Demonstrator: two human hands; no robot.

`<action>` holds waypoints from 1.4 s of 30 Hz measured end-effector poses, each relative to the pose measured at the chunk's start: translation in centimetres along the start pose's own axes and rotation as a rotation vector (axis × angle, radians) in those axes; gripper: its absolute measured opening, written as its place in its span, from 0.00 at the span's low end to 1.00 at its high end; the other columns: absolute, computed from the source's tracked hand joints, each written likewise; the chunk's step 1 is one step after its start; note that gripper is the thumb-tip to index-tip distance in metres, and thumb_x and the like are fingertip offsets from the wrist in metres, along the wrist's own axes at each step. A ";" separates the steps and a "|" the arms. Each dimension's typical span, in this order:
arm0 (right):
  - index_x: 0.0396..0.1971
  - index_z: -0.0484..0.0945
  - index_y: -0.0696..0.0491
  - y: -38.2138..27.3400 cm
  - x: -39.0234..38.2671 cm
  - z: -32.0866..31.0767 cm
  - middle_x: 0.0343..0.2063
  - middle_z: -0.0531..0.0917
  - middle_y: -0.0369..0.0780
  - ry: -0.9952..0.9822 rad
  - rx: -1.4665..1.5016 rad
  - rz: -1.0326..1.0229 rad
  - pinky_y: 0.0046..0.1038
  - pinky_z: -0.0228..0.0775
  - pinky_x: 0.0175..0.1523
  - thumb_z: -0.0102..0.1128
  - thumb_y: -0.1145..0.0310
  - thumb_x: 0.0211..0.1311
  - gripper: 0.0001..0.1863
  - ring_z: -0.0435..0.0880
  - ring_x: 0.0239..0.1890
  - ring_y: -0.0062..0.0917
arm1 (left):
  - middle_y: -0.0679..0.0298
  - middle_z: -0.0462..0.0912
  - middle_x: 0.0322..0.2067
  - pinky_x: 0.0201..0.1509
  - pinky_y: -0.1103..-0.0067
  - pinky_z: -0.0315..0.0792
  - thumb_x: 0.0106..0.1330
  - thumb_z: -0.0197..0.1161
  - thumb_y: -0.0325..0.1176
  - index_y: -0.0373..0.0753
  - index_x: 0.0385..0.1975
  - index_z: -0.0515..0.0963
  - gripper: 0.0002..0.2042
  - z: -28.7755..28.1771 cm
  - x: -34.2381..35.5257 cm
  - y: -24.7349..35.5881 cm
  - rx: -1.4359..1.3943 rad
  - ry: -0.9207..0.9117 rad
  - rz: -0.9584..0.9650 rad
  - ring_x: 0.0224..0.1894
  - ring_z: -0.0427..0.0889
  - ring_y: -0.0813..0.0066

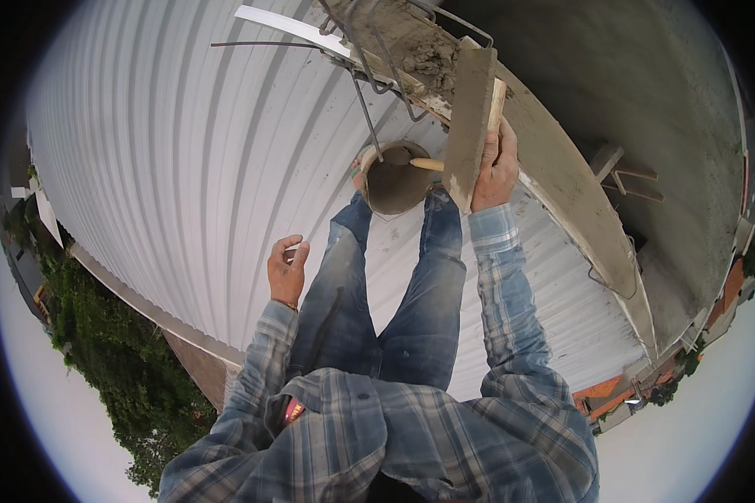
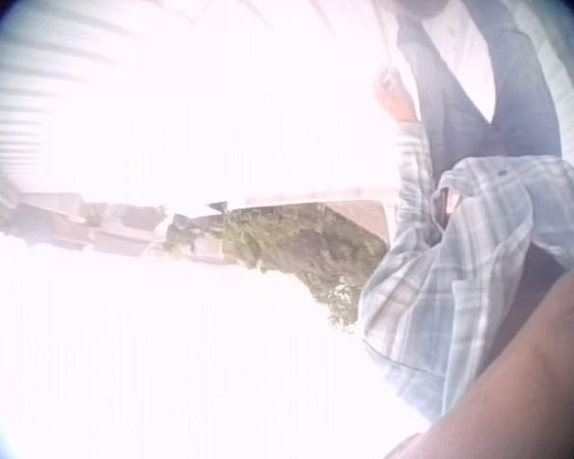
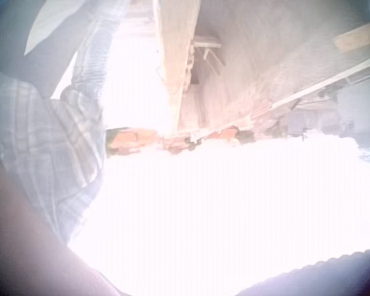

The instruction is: The person scoops cement from a bucket using a trowel and applies it to a concrete beam on a corrugated metal roof. They smooth the cement with a wooden float and repeat the process along the beam.

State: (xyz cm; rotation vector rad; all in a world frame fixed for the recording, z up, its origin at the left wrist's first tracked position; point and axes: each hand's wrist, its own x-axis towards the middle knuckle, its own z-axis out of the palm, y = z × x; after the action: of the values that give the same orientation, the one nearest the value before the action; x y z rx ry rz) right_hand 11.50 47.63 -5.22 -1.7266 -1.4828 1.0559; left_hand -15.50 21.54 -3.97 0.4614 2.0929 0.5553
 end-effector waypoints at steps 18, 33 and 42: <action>0.58 0.71 0.57 2.1 0.6 -1.4 0.48 0.81 0.49 -0.012 -0.234 -0.069 0.37 0.73 0.55 0.46 0.50 0.74 0.26 0.81 0.51 0.39 | 0.62 0.83 0.33 0.38 0.79 0.73 0.64 0.67 0.37 0.33 0.45 0.79 0.16 1.8 0.3 1.5 -0.046 -0.020 0.022 0.33 0.78 0.77; 0.54 0.73 0.56 1.0 0.3 -1.9 0.44 0.81 0.46 -0.004 -0.203 -0.004 0.35 0.74 0.53 0.49 0.50 0.73 0.24 0.83 0.46 0.35 | 0.64 0.83 0.31 0.38 0.82 0.71 0.64 0.66 0.37 0.34 0.45 0.79 0.15 1.8 -0.2 0.7 -0.037 0.002 0.002 0.32 0.77 0.80; 0.53 0.73 0.58 0.8 0.4 -2.4 0.42 0.82 0.47 -0.027 -0.164 0.055 0.34 0.74 0.49 0.49 0.51 0.73 0.24 0.83 0.44 0.35 | 0.62 0.83 0.34 0.39 0.80 0.74 0.64 0.67 0.38 0.33 0.45 0.79 0.16 1.6 -0.5 0.7 -0.070 -0.007 -0.009 0.34 0.79 0.77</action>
State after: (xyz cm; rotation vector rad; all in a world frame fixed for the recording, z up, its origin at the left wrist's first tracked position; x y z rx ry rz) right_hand 13.99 48.01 -4.83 -1.8825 -1.5860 1.0133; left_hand -13.82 22.20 -4.07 0.4127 2.0607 0.6192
